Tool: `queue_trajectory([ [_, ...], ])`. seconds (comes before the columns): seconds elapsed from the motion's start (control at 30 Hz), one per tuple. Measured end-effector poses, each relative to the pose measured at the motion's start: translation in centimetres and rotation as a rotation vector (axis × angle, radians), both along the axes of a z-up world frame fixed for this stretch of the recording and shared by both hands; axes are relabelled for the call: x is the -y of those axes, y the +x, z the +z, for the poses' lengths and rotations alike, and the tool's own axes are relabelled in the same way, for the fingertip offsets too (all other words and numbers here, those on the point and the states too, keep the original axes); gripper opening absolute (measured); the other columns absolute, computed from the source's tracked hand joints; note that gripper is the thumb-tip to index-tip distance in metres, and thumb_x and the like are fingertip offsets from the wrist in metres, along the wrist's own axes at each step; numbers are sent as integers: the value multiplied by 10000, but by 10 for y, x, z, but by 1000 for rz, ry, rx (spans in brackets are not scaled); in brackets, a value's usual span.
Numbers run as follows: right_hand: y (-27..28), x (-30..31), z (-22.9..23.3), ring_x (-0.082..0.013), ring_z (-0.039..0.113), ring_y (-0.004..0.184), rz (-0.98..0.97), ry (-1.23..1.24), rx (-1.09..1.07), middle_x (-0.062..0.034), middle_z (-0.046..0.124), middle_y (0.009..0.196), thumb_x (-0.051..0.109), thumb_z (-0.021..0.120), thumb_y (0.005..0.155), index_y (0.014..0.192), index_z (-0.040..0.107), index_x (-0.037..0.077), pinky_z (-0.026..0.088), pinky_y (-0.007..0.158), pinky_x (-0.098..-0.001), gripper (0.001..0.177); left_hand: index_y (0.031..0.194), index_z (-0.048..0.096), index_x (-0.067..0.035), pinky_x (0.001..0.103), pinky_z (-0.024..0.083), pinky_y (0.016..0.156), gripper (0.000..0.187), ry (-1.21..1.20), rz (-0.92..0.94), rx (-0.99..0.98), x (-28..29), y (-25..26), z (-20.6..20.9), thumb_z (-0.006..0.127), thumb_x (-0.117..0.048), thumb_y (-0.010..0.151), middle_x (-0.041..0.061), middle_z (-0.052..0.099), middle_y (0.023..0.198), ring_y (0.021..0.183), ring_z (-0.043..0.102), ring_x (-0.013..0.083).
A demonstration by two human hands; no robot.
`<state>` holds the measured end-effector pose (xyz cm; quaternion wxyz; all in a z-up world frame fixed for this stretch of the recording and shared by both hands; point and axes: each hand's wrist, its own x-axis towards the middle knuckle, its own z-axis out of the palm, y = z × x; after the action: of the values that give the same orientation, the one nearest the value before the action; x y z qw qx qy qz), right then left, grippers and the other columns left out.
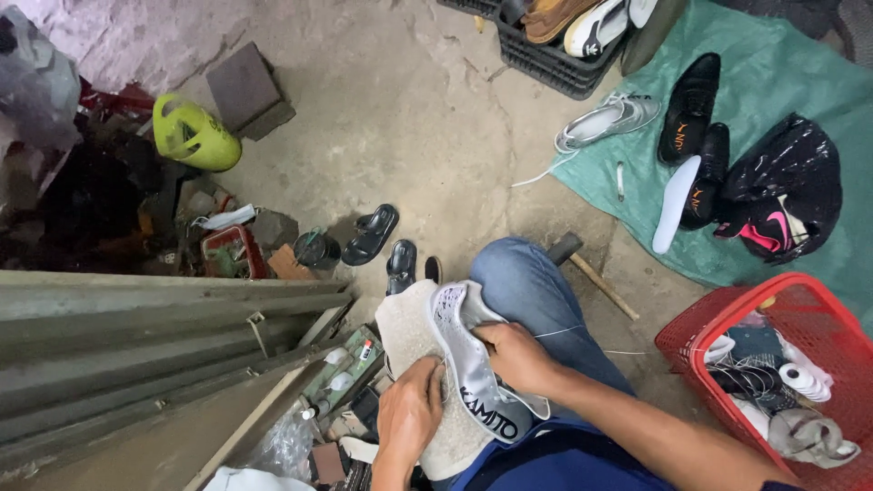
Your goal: The person sits on the floor and sews a white sneaker using a needle and thread. They repeatedly push the needle through the shoe's upper and pull the thread to secure the stitches.
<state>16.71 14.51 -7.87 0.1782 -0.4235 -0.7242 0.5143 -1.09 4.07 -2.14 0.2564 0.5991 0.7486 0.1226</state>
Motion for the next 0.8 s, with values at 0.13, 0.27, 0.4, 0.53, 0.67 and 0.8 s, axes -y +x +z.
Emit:
queue_trajectory([
  [0.13, -3, -4, 5, -195, 780, 970, 52, -142, 35, -27, 821, 1096, -111, 499, 742, 1088, 777, 132, 594, 841, -325, 507, 1007, 683, -147, 446, 570, 781, 244, 78, -51, 62, -3, -7, -3, 495, -300, 1034, 54, 766, 1051, 905, 734, 292],
  [0.27, -3, -6, 22, -122, 780, 977, 68, -275, 96, 21, 828, 1108, -45, 611, 762, 1110, 794, 185, 600, 852, -275, 455, 1117, 722, -144, 480, 591, 892, 282, 40, -101, 54, -7, -13, -3, 515, -312, 1024, 41, 765, 1225, 1065, 742, 297],
  [0.4, 2, -4, -5, -143, 788, 927, 76, -129, 28, -18, 836, 1059, 41, 612, 794, 1042, 800, 159, 573, 778, -328, 333, 1137, 747, -132, 408, 581, 900, 300, 119, -111, 27, -8, -12, -7, 524, -298, 1023, 55, 770, 1203, 1080, 739, 261],
  [0.53, 4, -2, -14, -96, 753, 822, 77, -73, -22, -4, 847, 950, 65, 652, 759, 993, 778, 149, 553, 730, -321, 279, 1143, 738, -102, 500, 631, 841, 255, 55, -119, 81, -12, -9, 1, 525, -192, 1033, 99, 759, 1214, 1046, 739, 356],
  [0.67, 9, 2, -16, -135, 777, 845, 57, -105, 25, -2, 850, 959, 94, 654, 787, 960, 780, 146, 562, 743, -335, 220, 1134, 710, -110, 323, 714, 577, 217, -195, -45, 45, -23, 6, 25, 502, -160, 1102, 115, 764, 863, 570, 690, 234],
  [0.8, 18, 7, -16, -393, 718, 874, 82, 72, 106, -74, 819, 904, 91, 573, 824, 907, 717, 128, 491, 720, -485, 170, 1055, 571, -87, 394, 517, 560, 206, -414, 13, 12, -19, 17, 20, 425, 58, 1045, 1, 482, 638, 518, 423, 185],
])
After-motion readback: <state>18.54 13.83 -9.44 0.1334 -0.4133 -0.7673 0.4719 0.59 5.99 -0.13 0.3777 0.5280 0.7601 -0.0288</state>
